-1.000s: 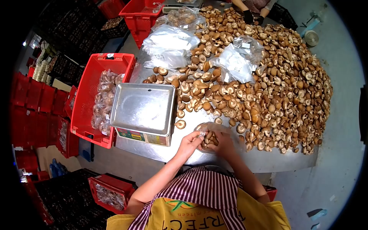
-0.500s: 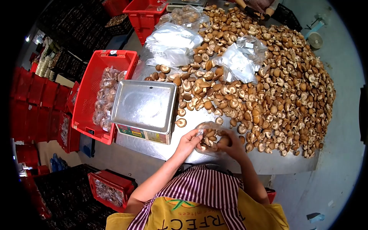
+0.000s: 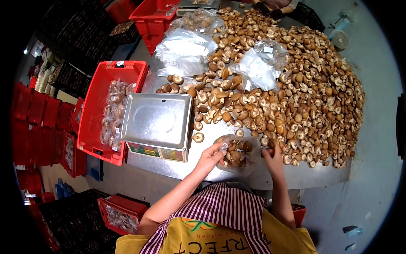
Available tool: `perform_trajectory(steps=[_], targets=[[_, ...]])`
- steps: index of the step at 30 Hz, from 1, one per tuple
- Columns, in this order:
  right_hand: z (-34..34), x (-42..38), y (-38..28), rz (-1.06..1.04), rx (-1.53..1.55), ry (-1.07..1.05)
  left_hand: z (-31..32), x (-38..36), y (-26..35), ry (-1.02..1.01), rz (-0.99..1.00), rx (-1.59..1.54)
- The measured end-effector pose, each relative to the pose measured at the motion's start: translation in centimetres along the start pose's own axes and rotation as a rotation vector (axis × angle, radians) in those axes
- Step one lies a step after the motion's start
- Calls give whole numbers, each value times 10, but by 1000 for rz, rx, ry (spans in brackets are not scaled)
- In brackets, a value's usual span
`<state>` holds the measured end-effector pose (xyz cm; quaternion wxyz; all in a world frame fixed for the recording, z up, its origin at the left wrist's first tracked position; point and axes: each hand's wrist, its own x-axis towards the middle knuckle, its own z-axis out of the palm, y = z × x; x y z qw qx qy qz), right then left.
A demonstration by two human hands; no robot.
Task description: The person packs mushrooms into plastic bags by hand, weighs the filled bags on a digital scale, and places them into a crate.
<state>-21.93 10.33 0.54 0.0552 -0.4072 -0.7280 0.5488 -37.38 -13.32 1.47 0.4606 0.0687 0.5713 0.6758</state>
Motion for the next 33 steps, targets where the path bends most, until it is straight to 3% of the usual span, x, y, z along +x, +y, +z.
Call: perform_trajectory(steps=[1,3,4,5,7,9,11,12,14,17,22,27,29,31,33], targets=[[8,-7,3,2,0,7,0,0,3,-7,-2,1],[31,-21,7,-201,-572,159,3,0,9,-87,39,12],[38,-26,4,-319,-666,242,7,-2,11,-95,38,11],[39,-26,7,-320,-669,249,10,-4,16,-171,40,-15],[39,-19,29,-64,-598,223,12,-14,31,-244,51,-39],[29,-10,58,-156,-636,270,11,-31,53,-323,56,-70],[21,-16,35,-44,7,176,2,-50,87,-312,97,-104],[22,-23,4,-60,10,172,-4,-58,110,-294,145,-162],[34,-43,-68,5,369,113,-36,-64,128,-233,227,-149],[70,-47,-114,-111,404,-2,-72,-83,169,-131,468,-73],[154,-34,-181,-268,413,-125,-138,-107,205,37,619,62],[229,4,-193,-233,380,-241,-216,-100,197,284,612,178],[247,7,-190,-212,358,-253,-249,-90,172,371,446,181],[257,5,-186,-161,425,-161,-263,-94,163,375,443,136],[255,-8,-186,-189,460,-88,-282,-97,158,472,513,412]])
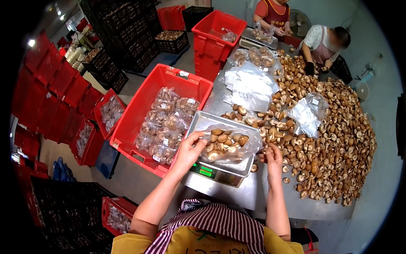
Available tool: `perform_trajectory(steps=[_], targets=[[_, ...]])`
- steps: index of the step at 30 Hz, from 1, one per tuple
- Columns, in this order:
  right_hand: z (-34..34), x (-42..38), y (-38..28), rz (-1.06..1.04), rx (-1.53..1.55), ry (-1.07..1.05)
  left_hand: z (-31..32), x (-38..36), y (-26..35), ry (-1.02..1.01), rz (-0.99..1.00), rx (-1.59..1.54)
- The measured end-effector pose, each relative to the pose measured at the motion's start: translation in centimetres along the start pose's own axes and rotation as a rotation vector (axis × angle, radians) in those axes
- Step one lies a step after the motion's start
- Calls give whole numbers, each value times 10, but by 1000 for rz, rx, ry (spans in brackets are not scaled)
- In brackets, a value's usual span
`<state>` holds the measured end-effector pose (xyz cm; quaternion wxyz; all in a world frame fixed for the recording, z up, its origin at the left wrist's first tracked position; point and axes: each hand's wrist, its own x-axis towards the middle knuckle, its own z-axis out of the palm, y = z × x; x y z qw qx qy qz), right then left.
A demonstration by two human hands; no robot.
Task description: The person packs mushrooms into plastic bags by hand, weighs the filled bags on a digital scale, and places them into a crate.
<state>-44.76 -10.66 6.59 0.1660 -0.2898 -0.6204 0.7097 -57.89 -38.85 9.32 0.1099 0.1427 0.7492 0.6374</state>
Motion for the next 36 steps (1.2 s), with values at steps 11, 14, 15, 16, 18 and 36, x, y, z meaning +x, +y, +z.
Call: perform_trajectory(steps=[11,14,15,16,18,36], targets=[[-29,-85,69,94,-78,158,8,-101,172,-525,930,-169],[-15,-106,87,159,-159,90,23,-116,204,-2,1091,-489],[-4,-112,82,166,-172,63,22,-116,209,85,1078,-523],[7,-117,77,172,-183,37,19,-119,213,108,1028,-564],[18,-118,80,131,-179,1,13,-126,222,155,930,-650],[-32,-14,-97,-465,-712,751,-74,-99,62,138,105,-54]])
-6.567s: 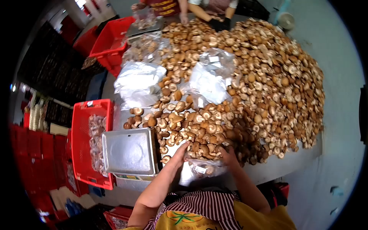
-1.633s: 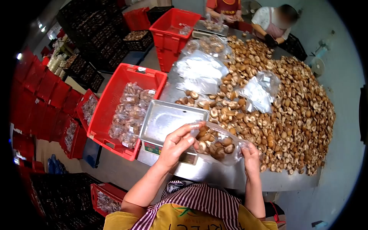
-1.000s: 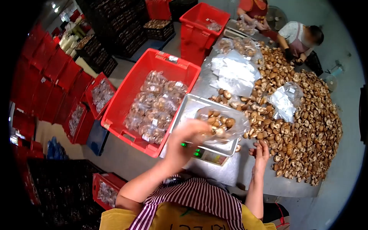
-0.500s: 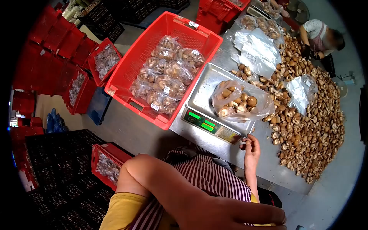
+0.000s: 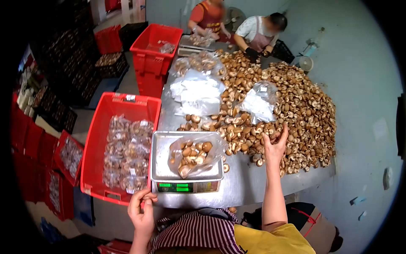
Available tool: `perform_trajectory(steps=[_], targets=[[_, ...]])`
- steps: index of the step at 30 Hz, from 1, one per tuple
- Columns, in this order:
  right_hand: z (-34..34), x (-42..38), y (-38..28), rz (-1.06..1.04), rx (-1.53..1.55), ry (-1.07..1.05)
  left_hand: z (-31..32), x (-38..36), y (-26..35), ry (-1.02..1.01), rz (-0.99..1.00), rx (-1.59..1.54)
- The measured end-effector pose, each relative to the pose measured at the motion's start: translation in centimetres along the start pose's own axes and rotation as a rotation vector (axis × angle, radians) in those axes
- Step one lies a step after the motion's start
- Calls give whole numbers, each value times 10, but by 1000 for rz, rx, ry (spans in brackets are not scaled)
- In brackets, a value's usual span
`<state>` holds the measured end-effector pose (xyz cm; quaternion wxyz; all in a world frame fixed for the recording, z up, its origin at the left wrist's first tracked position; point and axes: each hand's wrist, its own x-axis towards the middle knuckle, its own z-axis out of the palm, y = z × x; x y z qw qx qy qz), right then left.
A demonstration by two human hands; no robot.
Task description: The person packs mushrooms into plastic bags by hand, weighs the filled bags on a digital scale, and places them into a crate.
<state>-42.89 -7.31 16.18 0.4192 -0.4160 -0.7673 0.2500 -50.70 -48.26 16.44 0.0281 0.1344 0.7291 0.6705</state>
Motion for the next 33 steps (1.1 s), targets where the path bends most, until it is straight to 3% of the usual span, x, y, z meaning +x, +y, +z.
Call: perform_trajectory(steps=[1,3,12,16,18,23,28,31,33], targets=[[3,7,11,-11,-32,26,-4,0,-9,-10,18,-3],[6,15,22,-31,-50,61,-13,-1,-24,30,-147,-58],[20,28,17,-55,-36,92,-14,17,-44,16,-139,-46],[18,31,-2,145,17,9,-8,26,-46,-46,-140,-57],[23,34,3,-21,49,96,-7,29,-48,-57,-135,-58],[18,32,-17,4,55,89,-2,34,-52,-62,-109,-55],[19,35,-10,-156,-28,193,2,36,-50,-80,-124,-49],[13,34,-16,14,59,93,0,33,-50,-93,-106,-66],[15,35,-12,-23,58,102,-2,31,-47,-102,-104,-41]])
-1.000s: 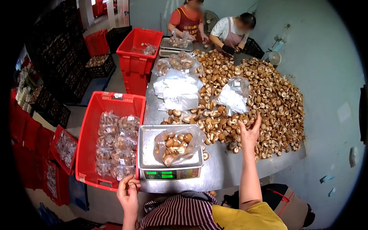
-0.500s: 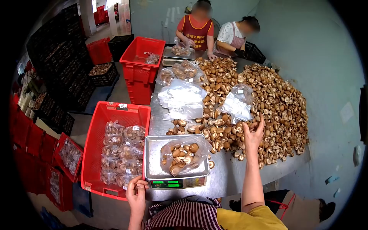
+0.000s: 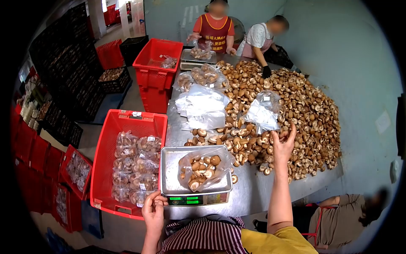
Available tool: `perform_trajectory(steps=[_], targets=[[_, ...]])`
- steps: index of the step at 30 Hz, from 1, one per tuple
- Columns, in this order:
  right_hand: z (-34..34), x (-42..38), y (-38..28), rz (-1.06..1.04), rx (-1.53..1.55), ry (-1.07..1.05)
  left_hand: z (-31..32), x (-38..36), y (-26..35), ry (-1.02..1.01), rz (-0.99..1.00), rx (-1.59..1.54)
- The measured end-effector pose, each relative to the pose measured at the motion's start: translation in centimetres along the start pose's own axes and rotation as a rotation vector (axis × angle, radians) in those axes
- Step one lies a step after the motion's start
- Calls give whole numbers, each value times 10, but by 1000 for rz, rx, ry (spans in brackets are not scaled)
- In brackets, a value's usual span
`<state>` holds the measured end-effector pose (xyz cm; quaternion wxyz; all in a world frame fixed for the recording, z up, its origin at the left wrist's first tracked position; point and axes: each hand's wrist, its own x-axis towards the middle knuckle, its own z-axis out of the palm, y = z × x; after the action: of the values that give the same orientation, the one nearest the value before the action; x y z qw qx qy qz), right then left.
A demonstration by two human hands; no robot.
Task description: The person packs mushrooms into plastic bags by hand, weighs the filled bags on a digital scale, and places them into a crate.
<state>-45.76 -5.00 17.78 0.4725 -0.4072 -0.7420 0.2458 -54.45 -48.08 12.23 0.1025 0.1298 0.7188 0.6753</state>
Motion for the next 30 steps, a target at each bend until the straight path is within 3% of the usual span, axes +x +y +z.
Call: perform_trajectory(steps=[5,7,9,11,14,15,21,23,26,28,30], targets=[[0,2,5,-61,4,-20,-7,-13,-3,56,-24,-24],[0,1,-9,75,15,-29,-9,-17,-7,90,-29,-32],[0,3,-6,-21,-100,2,-11,-20,-10,97,3,-29],[2,-1,-14,-38,-72,59,-13,-24,-8,93,2,-24],[2,-5,-12,13,103,-41,-16,-26,-6,92,-32,-15],[7,-8,-1,-61,184,-31,-17,-26,-7,96,8,27],[14,-71,4,-117,293,-346,-32,-22,-12,170,11,83],[13,-104,-9,-78,336,-537,-35,-17,-13,202,26,56],[16,-144,-21,-138,224,-716,-32,-5,-11,178,80,90],[18,-163,-54,-421,246,-885,-22,11,-13,124,192,187],[33,-172,-68,-491,290,-884,-2,24,5,38,265,345]])
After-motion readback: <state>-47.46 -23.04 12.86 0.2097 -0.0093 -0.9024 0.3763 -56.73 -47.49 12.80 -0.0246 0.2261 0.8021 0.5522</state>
